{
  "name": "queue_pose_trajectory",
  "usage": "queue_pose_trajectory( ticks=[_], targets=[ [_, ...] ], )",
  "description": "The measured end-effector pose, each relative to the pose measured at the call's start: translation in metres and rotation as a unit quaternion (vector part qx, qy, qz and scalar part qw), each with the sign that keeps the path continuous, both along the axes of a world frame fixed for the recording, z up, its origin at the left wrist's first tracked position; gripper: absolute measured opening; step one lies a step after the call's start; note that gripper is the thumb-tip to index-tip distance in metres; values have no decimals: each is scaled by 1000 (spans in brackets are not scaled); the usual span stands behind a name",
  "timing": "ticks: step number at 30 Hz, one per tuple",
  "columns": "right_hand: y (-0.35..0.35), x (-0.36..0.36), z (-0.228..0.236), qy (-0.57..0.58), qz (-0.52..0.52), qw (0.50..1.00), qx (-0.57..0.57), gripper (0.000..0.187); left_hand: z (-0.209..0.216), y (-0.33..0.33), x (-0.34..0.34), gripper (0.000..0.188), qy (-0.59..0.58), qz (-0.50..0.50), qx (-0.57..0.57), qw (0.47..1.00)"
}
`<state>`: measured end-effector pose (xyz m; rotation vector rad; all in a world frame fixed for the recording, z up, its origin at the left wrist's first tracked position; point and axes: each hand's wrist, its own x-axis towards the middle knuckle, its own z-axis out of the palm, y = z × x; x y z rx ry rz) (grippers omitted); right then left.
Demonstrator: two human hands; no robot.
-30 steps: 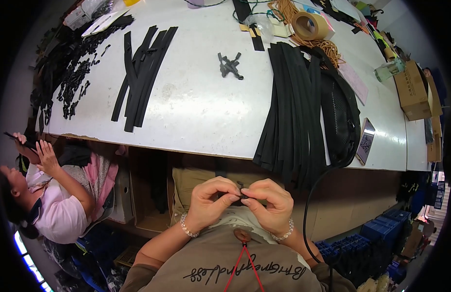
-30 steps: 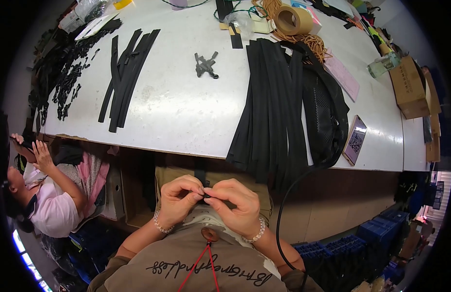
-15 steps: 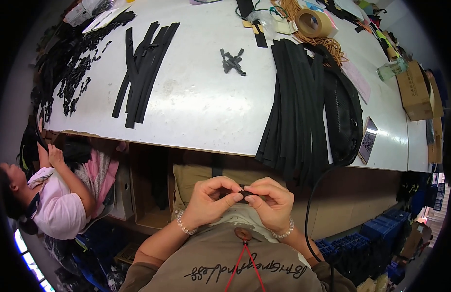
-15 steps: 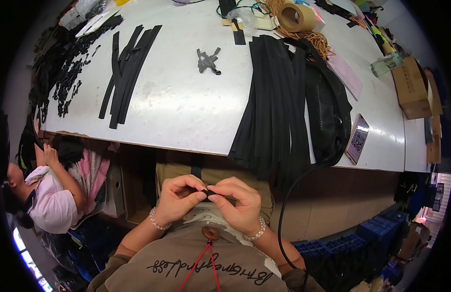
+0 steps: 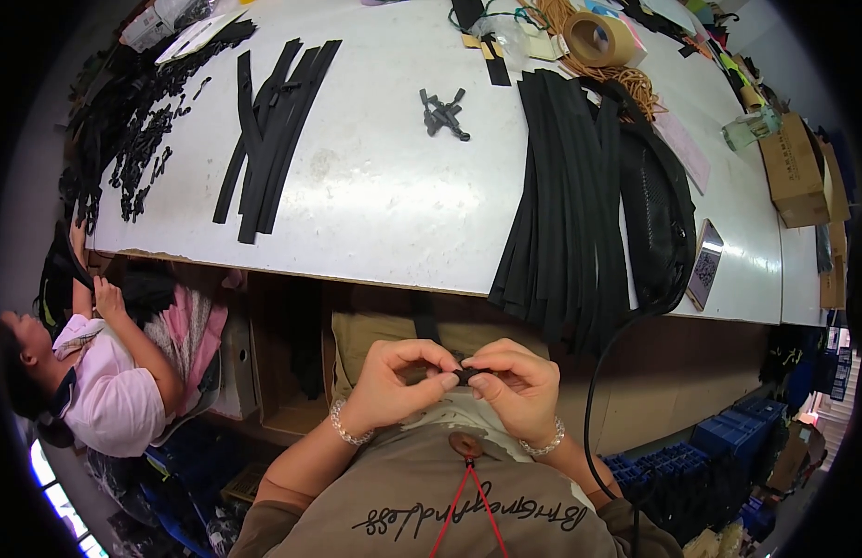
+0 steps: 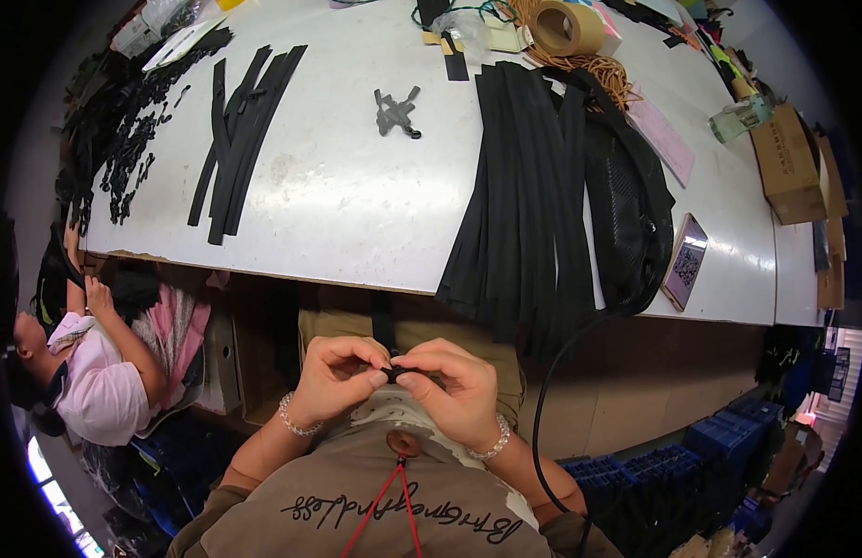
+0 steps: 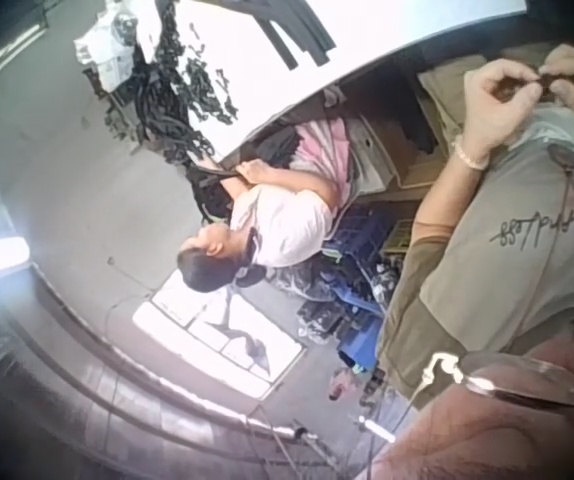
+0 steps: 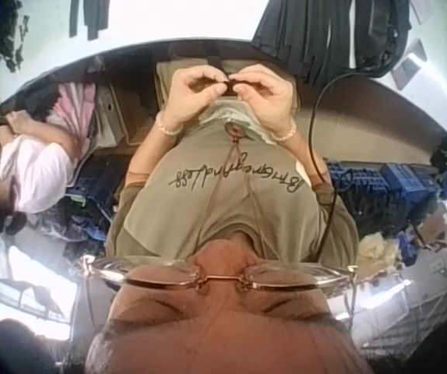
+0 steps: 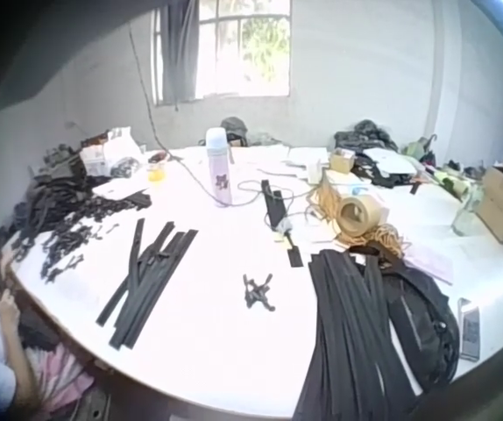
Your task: Assembling black straps by manually attaching small plastic buckles or clips at a workbench.
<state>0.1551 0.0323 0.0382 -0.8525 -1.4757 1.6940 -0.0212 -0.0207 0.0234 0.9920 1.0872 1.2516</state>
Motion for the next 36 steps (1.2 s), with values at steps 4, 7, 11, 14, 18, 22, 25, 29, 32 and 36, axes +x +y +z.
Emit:
queue_pose_trajectory(
  ticks=[4,7,11,14,18,22,25,29,32,36],
  targets=[
    [-2,-2,0,51,-8,989,-137,11,9,2,-1,5,-155,-15,-163,974],
    [-3,1,-8,81,10,979,-185,13,7,2,0,6,-170,-20,-176,969],
    [-3,1,-13,113,4,968,-224,13,4,2,4,8,-177,-14,-209,962],
    [-3,2,-12,121,3,965,-233,13,8,3,6,10,-196,-20,-194,961],
    [-1,2,-8,88,-6,982,-170,15,2,-2,12,13,-87,18,-122,989],
    [5,1,-1,35,-13,999,-8,19,1,0,14,12,24,67,-4,997],
    [7,2,4,-23,-16,995,92,21,-2,1,14,12,18,85,52,995],
    [7,2,9,-64,-26,988,141,22,-3,1,13,14,54,85,94,990],
    [7,1,12,-84,-32,983,162,22,-4,0,12,14,71,85,102,989],
    [7,-3,16,-86,-34,979,183,19,-5,-2,13,12,63,86,102,989]
  ],
)
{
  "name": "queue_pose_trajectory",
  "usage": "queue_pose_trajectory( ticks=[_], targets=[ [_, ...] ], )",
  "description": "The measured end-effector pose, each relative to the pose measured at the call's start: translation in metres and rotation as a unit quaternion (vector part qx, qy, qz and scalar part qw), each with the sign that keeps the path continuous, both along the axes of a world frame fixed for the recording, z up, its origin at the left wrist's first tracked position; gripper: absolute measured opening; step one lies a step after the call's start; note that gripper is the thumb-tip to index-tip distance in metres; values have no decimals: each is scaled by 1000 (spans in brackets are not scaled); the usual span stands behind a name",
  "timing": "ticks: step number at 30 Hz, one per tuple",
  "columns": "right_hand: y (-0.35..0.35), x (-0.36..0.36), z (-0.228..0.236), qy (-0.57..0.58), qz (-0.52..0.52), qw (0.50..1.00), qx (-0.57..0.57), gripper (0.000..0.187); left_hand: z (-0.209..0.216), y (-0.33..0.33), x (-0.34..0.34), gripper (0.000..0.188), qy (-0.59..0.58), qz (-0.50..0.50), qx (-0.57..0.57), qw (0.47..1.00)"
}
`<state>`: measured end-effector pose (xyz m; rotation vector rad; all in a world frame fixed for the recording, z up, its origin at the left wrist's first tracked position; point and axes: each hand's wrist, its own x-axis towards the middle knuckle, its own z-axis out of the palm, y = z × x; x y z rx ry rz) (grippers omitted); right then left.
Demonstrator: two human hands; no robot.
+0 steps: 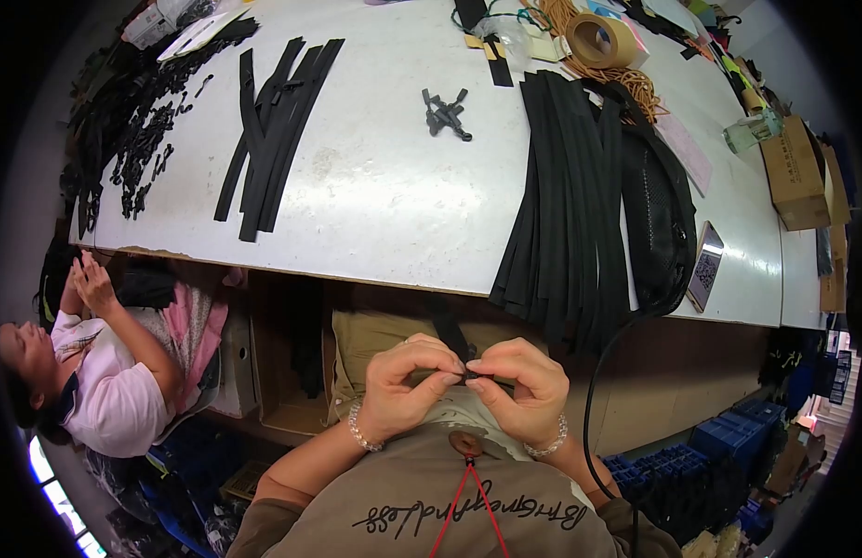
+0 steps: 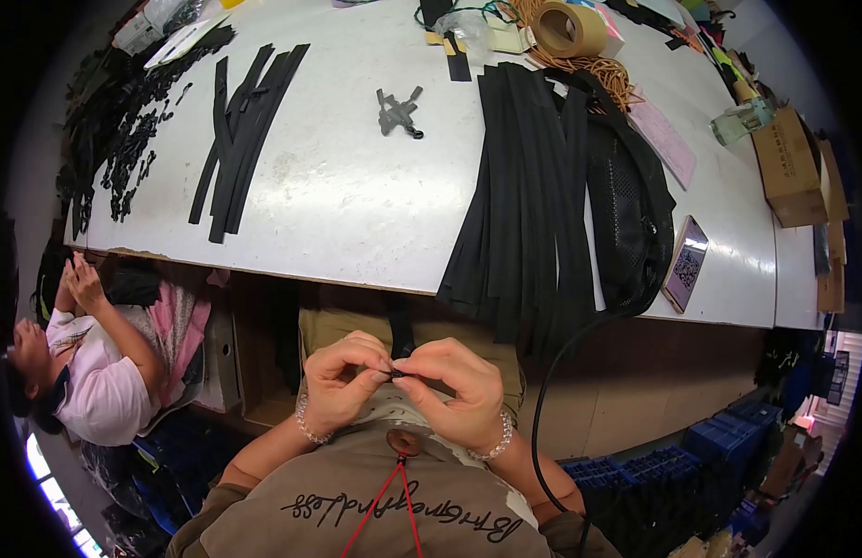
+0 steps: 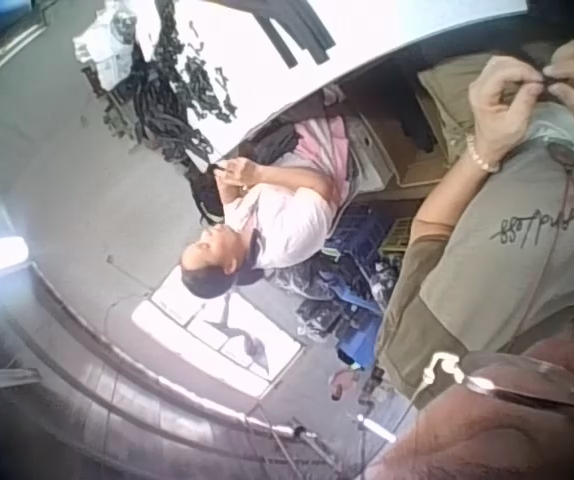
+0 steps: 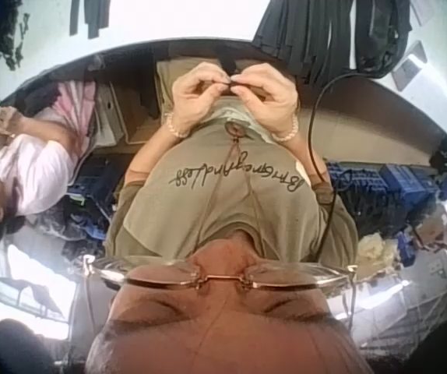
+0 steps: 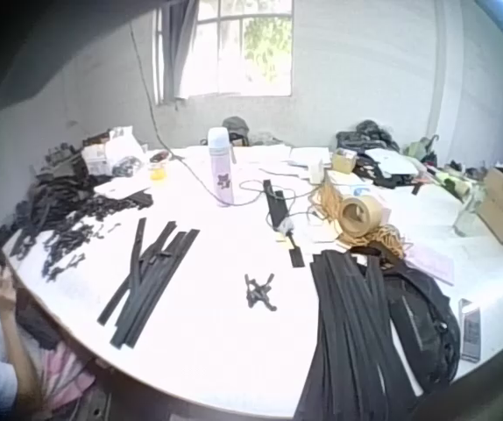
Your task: Assembling black straps by manually attaching small plastic buckles or clips at a workbench.
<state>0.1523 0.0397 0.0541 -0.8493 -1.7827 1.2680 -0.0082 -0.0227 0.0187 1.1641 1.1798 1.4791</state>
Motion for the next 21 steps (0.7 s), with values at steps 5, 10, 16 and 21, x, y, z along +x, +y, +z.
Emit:
queue_pose_trajectory(
  ticks=[5,10,16,21],
  targets=[
    [1,1,2,-28,17,999,38,18,-3,-4,2,9,-20,9,8,1000],
    [-1,1,2,-52,21,995,79,19,-6,-8,4,8,-35,14,2,999],
    [1,-1,-5,-81,-7,991,102,20,-4,-7,12,12,-142,37,-92,985],
    [-3,0,-9,-62,-46,996,54,16,6,4,6,23,-102,9,-72,992]
  ],
)
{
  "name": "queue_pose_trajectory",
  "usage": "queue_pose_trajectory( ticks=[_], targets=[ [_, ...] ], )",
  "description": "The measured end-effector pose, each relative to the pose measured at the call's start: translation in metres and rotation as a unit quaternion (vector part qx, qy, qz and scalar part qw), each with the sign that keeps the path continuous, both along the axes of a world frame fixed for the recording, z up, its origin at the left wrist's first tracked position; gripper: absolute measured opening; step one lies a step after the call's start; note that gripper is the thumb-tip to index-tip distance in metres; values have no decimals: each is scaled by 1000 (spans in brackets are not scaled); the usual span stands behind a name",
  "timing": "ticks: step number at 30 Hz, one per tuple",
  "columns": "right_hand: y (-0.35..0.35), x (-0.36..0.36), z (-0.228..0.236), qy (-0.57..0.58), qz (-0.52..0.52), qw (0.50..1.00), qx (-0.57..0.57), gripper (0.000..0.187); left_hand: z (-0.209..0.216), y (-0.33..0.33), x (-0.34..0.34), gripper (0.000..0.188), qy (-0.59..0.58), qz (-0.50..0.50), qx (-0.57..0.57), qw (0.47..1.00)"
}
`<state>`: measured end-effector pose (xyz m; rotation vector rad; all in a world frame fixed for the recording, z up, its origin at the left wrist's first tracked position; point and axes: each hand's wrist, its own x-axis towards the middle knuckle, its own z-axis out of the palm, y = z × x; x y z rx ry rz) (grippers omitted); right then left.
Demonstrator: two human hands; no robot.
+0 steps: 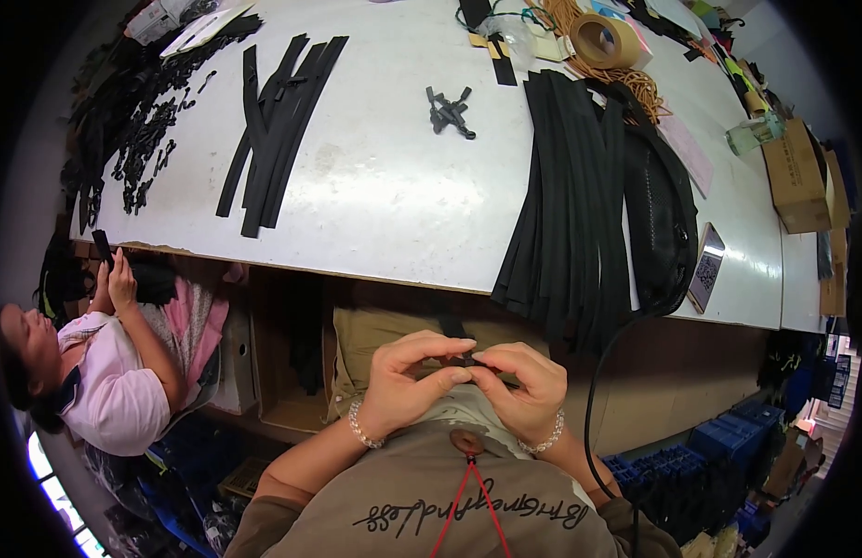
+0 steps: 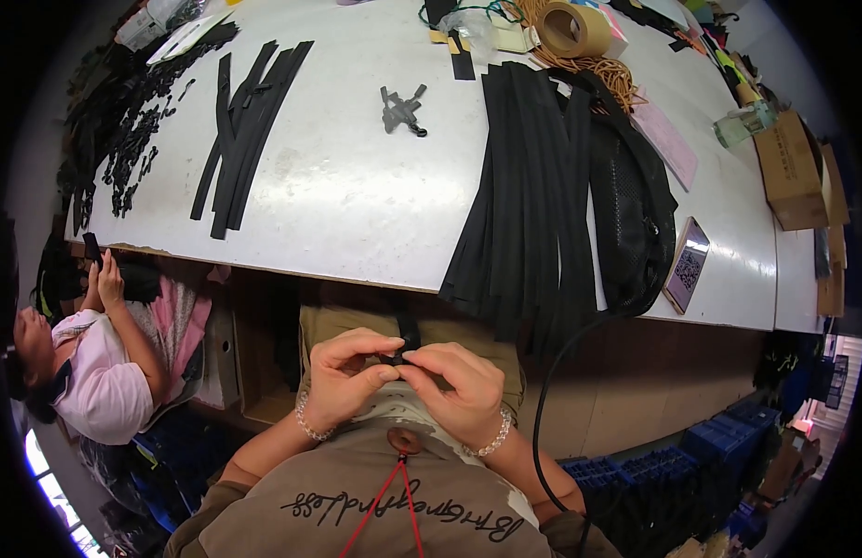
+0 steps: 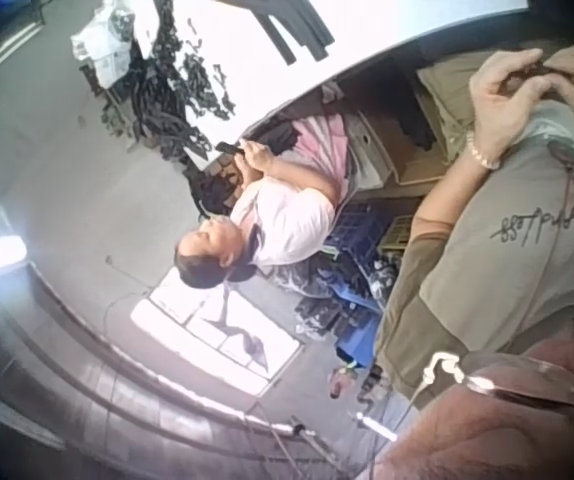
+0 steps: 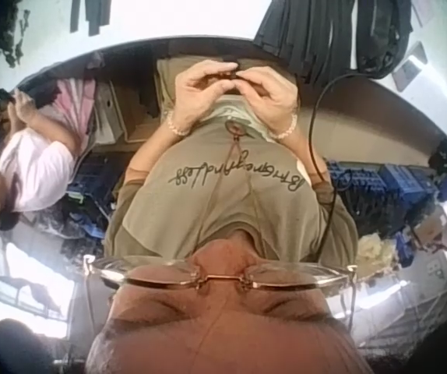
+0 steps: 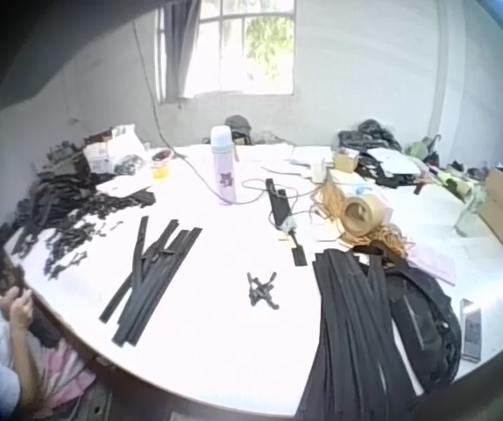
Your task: Assembling black straps by manually attaching small plastic buckles or clips at a workbench.
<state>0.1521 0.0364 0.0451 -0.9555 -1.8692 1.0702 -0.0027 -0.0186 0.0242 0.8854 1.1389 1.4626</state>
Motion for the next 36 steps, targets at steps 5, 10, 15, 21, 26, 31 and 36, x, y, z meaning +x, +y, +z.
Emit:
queue_pose_trajectory(
  ticks=[5,10,15,21,26,31,36],
  targets=[
    [9,5,6,-17,77,995,-58,13,-2,-2,-15,23,40,-86,-37,995],
    [12,6,5,-17,163,982,-92,12,-5,-6,-16,17,-11,-84,-48,995],
    [3,-2,6,2,117,979,-168,11,2,-3,-14,15,14,-44,-24,999],
    [9,-1,15,2,128,987,-100,12,14,-3,-19,29,65,-65,-4,996],
    [8,-2,14,-27,122,990,-71,12,10,-4,-19,31,111,-78,22,991],
    [10,-6,5,17,124,992,-13,11,13,1,-18,23,110,-59,26,992],
    [13,-7,-1,39,129,988,79,12,15,2,-8,16,97,-36,32,994]
  ],
)
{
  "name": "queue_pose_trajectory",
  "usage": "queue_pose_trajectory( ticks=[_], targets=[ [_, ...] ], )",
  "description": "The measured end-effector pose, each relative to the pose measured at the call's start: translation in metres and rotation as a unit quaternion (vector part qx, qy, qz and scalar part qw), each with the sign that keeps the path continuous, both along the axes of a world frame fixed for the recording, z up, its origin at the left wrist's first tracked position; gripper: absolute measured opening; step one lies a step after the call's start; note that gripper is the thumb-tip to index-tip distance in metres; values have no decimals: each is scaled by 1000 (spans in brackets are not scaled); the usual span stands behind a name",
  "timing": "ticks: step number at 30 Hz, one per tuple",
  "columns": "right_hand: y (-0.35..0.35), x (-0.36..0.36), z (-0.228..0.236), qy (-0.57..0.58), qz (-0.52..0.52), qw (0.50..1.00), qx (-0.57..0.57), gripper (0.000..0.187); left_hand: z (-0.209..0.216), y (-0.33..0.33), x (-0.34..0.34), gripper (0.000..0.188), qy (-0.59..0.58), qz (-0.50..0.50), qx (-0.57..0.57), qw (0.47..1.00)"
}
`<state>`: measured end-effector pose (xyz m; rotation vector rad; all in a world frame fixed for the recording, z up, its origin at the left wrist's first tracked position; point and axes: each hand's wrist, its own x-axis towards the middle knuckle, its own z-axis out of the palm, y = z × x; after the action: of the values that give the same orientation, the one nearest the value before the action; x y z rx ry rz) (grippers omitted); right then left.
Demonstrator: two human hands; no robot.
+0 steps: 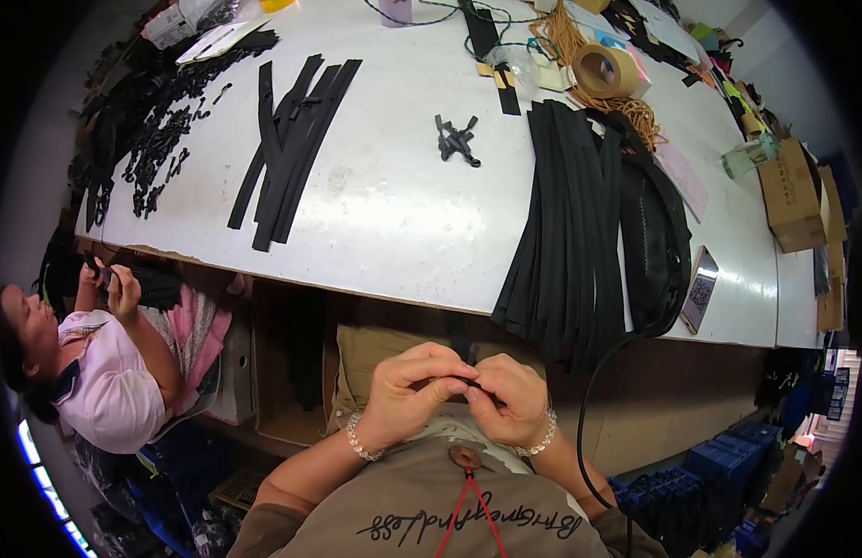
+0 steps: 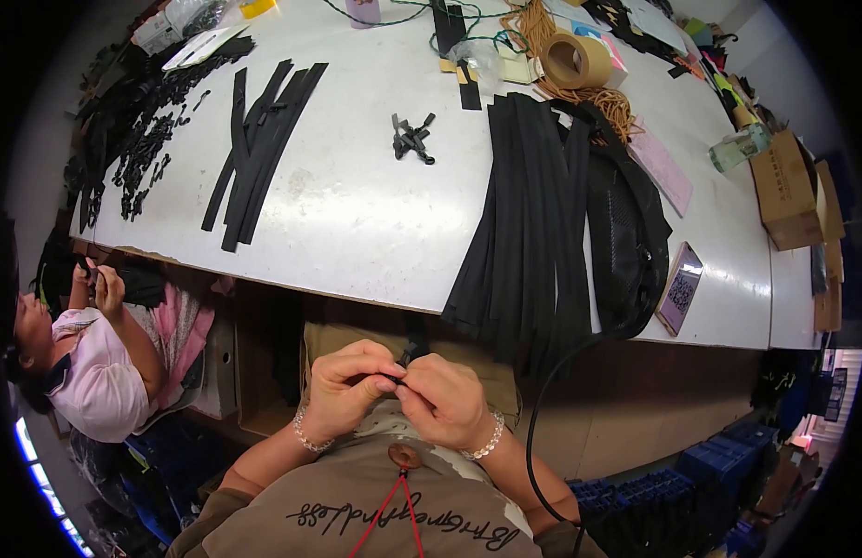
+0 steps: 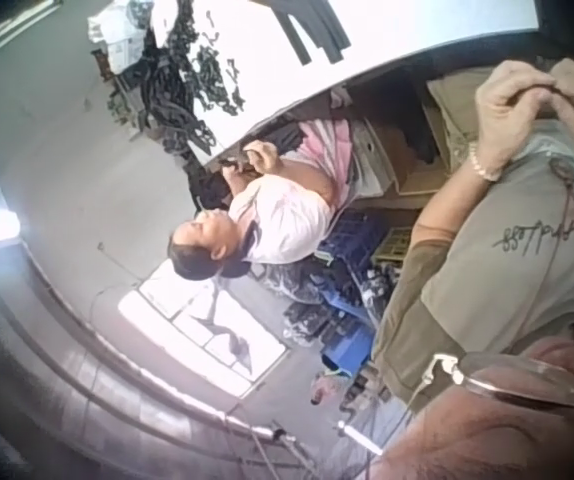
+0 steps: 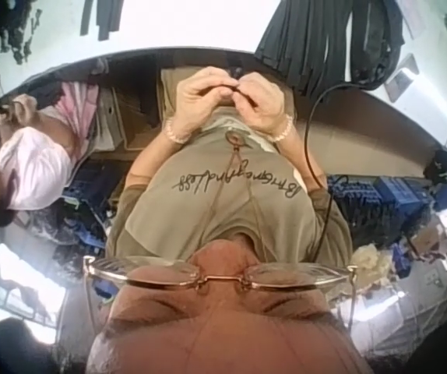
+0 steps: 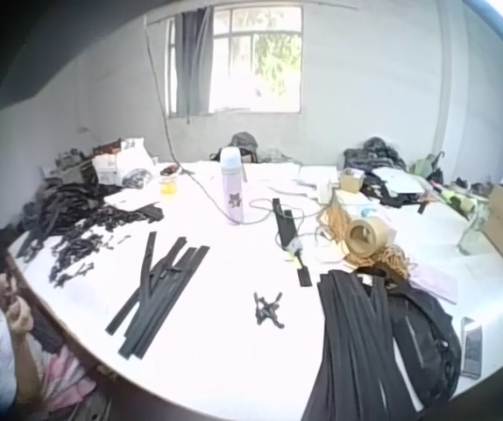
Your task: Assembling black straps by manually attaching small plastic buckles or clips at a workbench.
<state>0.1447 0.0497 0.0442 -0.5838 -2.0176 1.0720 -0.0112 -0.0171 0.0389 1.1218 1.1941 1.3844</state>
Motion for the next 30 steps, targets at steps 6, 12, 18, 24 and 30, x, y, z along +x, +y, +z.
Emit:
queue_pose_trajectory(
  ticks=[6,12,18,24,30],
  targets=[
    [7,-2,-1,18,18,998,60,14,-4,-3,3,14,-48,-1,-8,999],
    [9,-2,-8,15,25,996,87,14,-8,-3,7,13,-86,4,-21,996],
    [4,-4,-14,49,-19,992,112,13,-6,0,3,18,-68,2,-23,997],
    [-2,2,-19,64,-44,994,80,10,-13,1,1,21,-112,24,28,993],
    [-3,2,-22,75,-46,994,67,11,-11,3,2,19,-78,33,61,995]
  ],
)
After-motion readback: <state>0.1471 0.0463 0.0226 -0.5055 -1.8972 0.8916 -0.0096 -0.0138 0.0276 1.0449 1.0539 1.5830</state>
